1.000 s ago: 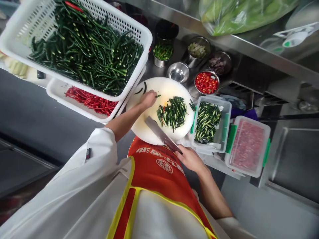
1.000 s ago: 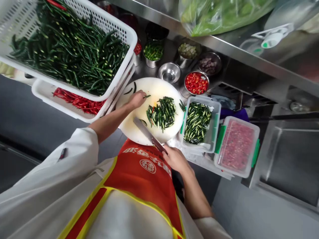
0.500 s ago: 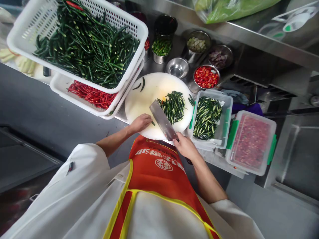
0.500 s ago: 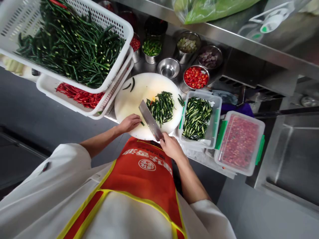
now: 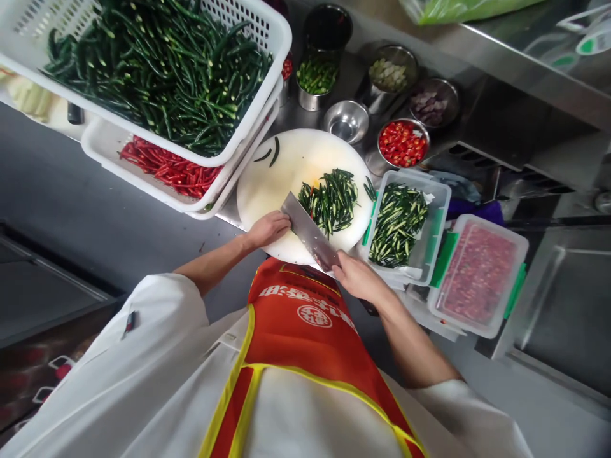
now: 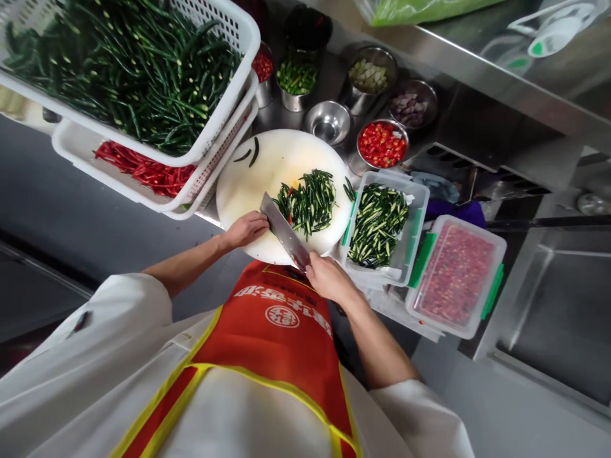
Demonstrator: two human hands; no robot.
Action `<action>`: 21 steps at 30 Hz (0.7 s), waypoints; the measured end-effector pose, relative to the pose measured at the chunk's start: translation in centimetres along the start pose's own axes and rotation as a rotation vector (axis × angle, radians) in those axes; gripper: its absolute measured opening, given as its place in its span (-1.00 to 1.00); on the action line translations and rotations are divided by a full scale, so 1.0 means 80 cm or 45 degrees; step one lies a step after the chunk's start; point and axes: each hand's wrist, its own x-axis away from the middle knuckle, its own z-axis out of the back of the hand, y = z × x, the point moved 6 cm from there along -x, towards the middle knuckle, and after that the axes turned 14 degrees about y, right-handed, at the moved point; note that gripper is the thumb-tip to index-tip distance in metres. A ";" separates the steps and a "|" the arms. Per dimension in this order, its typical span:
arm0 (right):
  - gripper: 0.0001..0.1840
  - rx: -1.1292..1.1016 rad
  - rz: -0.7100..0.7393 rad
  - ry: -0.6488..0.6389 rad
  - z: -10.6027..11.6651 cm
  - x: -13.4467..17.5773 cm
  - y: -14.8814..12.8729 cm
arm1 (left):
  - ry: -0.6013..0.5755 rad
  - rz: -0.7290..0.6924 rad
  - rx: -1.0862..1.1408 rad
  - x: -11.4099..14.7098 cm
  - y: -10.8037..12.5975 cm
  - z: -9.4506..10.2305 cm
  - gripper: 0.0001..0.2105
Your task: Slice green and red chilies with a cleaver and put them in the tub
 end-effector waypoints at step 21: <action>-0.83 -0.336 -0.059 0.047 -0.026 0.027 -0.007 | 0.222 0.896 -0.492 -0.182 -0.174 0.052 -0.86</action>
